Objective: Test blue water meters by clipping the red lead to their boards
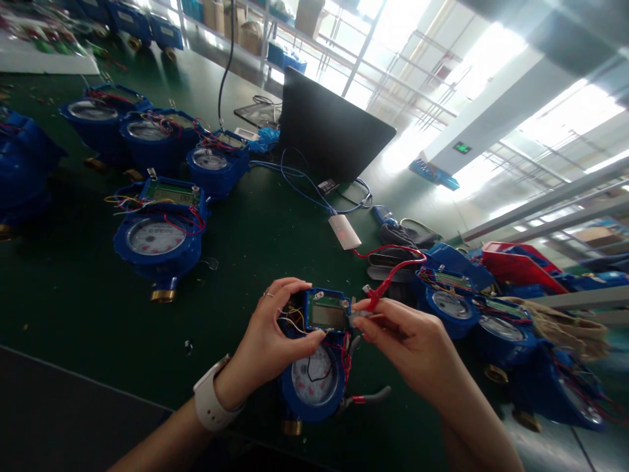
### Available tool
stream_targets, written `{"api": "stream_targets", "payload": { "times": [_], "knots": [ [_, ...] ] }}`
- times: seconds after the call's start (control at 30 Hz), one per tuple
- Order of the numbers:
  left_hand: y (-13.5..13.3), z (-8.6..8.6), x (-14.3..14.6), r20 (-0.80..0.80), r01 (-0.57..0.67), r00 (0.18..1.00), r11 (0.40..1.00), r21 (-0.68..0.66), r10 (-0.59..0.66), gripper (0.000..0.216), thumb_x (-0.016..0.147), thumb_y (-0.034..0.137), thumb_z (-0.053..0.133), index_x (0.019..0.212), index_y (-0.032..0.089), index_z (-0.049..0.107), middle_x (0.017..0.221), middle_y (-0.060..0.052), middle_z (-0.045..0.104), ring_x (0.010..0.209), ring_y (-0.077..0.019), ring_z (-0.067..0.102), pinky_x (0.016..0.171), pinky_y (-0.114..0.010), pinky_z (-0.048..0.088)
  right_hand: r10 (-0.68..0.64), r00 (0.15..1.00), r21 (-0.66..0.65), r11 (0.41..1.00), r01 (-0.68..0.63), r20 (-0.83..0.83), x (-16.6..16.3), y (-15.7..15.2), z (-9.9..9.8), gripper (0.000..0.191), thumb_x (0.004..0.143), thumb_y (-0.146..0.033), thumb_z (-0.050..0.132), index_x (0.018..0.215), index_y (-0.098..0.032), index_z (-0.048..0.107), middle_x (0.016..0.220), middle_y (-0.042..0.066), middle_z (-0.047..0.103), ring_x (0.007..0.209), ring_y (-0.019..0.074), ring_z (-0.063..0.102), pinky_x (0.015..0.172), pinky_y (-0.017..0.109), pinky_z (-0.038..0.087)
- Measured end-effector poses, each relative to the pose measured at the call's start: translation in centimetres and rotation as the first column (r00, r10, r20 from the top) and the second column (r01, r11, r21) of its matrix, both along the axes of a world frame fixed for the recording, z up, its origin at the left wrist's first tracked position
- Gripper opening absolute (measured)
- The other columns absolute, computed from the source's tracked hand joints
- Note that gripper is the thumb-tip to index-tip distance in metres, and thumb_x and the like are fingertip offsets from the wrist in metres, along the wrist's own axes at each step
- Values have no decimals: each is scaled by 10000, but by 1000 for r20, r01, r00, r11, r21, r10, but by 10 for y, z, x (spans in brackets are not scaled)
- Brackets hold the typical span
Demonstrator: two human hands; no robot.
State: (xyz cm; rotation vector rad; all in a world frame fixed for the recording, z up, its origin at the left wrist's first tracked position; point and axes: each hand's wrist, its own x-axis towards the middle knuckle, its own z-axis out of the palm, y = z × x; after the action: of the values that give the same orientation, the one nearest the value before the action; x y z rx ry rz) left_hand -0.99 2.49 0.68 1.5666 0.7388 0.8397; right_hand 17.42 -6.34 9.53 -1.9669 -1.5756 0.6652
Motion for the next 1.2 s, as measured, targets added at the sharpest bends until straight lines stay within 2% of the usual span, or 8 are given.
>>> {"api": "stream_targets", "payload": {
  "times": [0.23, 1.2],
  "knots": [
    [2, 3, 0, -7, 26, 1000, 999, -28, -26, 471, 707, 239, 715, 1162, 206, 596, 1229, -104, 542, 1167, -301, 536, 1022, -512, 411, 12, 1000, 1, 1000, -12, 7, 0, -1, -1, 139, 891, -272, 621, 946, -182, 712, 745, 18, 724, 597, 155, 681, 530, 231, 528],
    [0, 0, -1, -2, 11, 1000, 1000, -22, -11, 482, 699, 241, 724, 1163, 233, 596, 1230, -92, 552, 1180, -300, 534, 1032, -507, 410, 16, 1000, -24, 1000, -15, 8, 0, 0, 0, 154, 904, -294, 607, 959, -194, 709, 744, 19, 721, 604, 164, 687, 529, 245, 544]
  ]
}}
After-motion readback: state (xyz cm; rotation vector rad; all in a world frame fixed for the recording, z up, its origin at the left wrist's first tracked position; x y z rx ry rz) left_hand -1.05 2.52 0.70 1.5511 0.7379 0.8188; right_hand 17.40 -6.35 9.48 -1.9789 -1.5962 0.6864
